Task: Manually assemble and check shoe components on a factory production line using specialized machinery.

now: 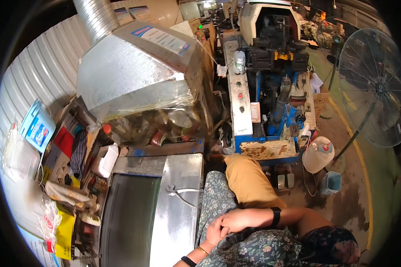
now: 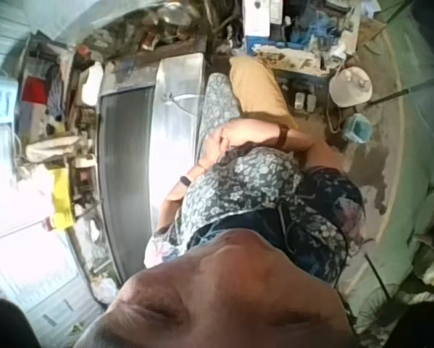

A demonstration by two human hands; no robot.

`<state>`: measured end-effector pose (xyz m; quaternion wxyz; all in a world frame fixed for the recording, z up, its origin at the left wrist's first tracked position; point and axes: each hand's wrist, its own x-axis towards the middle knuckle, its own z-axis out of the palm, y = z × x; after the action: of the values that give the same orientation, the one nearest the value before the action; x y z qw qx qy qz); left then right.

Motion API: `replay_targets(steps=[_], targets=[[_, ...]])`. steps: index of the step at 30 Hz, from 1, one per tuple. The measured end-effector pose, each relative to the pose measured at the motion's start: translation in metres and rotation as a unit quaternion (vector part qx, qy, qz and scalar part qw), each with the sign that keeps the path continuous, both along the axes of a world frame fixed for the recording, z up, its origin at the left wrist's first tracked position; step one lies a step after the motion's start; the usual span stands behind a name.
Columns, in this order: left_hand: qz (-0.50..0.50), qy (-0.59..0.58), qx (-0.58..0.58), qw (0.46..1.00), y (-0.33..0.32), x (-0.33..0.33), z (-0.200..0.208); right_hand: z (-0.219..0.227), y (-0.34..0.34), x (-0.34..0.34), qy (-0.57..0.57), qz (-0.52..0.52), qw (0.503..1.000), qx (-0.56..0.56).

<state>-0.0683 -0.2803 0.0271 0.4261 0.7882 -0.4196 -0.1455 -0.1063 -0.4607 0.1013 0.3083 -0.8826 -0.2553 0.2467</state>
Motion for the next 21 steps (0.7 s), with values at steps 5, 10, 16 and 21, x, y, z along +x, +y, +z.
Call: replay_targets(steps=[5, 10, 16, 21], targets=[[-0.045, -0.034, 0.049, 0.997, -0.005, 0.022, -0.029, 0.008, -0.007, -0.001, -0.159, -0.055, 0.986, -0.018], [-0.076, -0.076, 0.087, 0.990, -0.008, 0.035, -0.070, -0.006, -0.022, 0.022, -0.124, -0.060, 0.975, 0.174], [-0.105, -0.030, 0.071, 0.991, -0.024, 0.075, -0.099, 0.007, -0.022, 0.042, 0.021, -0.045, 0.999, 0.004], [-0.169, -0.025, 0.032, 0.985, -0.084, 0.138, 0.003, 0.028, -0.032, 0.042, 0.021, -0.059, 0.991, 0.118]])
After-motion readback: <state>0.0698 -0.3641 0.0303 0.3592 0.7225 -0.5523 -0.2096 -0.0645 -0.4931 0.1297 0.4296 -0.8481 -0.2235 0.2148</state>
